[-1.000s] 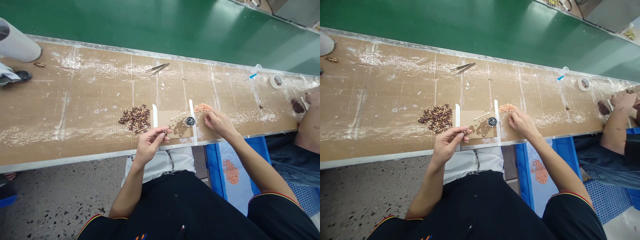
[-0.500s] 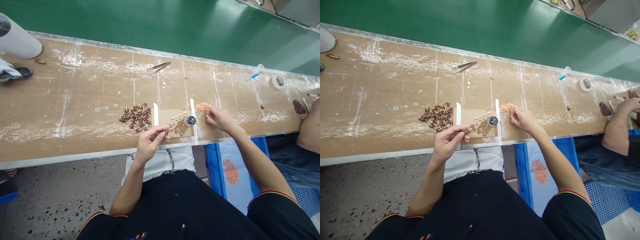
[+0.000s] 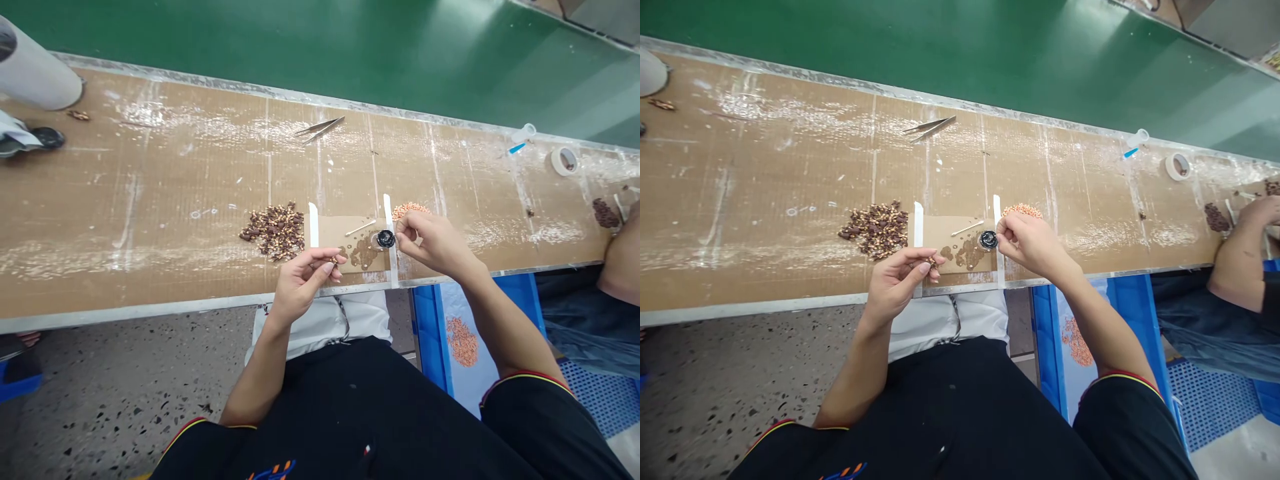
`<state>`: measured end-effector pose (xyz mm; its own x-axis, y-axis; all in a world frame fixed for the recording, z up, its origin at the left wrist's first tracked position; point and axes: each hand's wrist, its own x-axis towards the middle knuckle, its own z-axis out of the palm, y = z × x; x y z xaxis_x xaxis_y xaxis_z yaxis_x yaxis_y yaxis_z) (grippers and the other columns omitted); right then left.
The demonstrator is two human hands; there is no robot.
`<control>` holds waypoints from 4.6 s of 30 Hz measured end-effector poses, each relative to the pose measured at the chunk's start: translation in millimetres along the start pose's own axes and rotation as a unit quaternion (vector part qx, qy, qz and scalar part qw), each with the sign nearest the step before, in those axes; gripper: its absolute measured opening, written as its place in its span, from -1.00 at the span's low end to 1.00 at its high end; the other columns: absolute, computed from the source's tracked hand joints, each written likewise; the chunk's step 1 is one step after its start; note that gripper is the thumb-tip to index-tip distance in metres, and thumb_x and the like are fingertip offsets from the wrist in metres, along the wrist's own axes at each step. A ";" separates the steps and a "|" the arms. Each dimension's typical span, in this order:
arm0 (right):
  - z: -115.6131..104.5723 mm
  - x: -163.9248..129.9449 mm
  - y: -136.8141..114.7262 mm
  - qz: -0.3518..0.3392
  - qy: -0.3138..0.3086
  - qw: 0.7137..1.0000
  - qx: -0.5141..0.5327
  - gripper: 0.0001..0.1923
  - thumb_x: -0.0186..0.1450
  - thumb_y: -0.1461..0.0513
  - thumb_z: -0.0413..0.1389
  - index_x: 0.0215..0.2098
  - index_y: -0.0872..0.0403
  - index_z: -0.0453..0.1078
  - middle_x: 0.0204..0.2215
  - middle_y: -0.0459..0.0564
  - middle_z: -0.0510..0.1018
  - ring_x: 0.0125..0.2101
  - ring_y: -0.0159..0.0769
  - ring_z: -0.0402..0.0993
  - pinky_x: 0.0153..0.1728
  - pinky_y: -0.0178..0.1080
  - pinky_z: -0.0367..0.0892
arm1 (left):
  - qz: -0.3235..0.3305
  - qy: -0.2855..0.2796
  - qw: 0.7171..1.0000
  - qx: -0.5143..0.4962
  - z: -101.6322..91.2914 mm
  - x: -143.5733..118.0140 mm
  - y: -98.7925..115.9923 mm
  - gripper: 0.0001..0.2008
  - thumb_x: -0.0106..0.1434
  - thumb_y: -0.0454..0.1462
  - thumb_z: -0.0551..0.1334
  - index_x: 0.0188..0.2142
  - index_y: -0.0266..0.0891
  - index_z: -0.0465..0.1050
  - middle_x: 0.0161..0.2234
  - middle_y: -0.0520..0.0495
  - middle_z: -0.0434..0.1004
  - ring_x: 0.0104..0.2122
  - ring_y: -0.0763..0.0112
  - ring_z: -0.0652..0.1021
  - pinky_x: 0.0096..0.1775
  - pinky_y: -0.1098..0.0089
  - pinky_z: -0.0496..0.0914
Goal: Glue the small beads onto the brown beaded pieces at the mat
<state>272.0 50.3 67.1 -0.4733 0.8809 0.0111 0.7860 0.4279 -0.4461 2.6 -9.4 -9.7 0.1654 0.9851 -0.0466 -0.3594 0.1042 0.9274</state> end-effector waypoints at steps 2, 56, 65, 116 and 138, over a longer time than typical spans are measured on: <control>1.9 2.7 -1.4 0.001 -0.008 1.000 -0.020 -0.87 0.34 0.23 0.03 -0.38 -0.03 0.19 -0.50 -0.09 0.41 -0.46 -0.30 0.33 -0.39 -0.25 0.20 | 0.001 -0.006 1.000 -0.001 -0.4 -0.4 -0.6 -0.69 0.33 -0.07 0.45 -0.09 -0.25 0.68 -0.20 -0.20 0.77 -0.40 0.40 0.68 -0.33 0.40 0.65; 38.6 -24.0 -53.7 -0.008 0.185 0.975 0.119 -0.86 0.41 0.25 0.07 -0.33 -0.05 0.24 -0.49 -0.13 0.43 -0.50 -0.32 0.30 -0.45 -0.23 0.20 | -0.034 -0.033 0.997 -0.064 -1.6 1.2 -0.5 -0.71 0.27 -0.09 0.51 -0.19 -0.26 0.67 -0.24 -0.16 0.75 -0.36 0.32 0.75 -0.29 0.36 0.70; 89.1 -19.9 -95.3 -0.036 0.250 0.936 0.247 -0.85 0.48 0.25 0.09 -0.29 -0.03 0.29 -0.38 -0.09 0.53 -0.39 -0.31 0.48 -0.36 -0.22 0.36 | -0.035 -0.055 0.994 -0.085 -1.0 1.8 2.9 -0.77 0.19 -0.17 0.57 -0.25 -0.25 0.71 -0.33 -0.10 0.76 -0.43 0.39 0.73 -0.35 0.49 0.66; 78.1 -14.6 -96.8 0.139 0.054 0.891 0.429 -0.84 0.33 0.19 0.17 -0.40 0.01 0.33 -0.43 -0.10 0.49 -0.43 -0.36 0.38 -0.41 -0.28 0.31 | 0.016 -0.069 0.997 -0.034 -3.3 3.7 0.8 -0.85 0.17 -0.16 0.58 -0.31 -0.13 0.76 -0.37 -0.07 0.64 -0.41 0.46 0.59 -0.36 0.45 0.52; 88.7 -24.4 -89.0 0.193 0.003 0.805 0.561 -0.51 0.32 -0.21 0.28 -0.24 -0.02 0.33 -0.37 -0.11 0.50 -0.39 -0.36 0.44 -0.32 -0.25 0.45 | 0.028 -0.056 0.998 0.012 -1.5 2.3 -0.5 -0.84 0.23 -0.17 0.54 -0.24 -0.16 0.74 -0.32 -0.09 0.68 -0.35 0.40 0.66 -0.36 0.48 0.56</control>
<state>178.3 -27.2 27.1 -0.2757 0.9064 -0.3202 0.0185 -0.3280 -0.9445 1.8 -7.0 -10.9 0.2475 0.9678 0.0455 -0.3495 0.0454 0.9358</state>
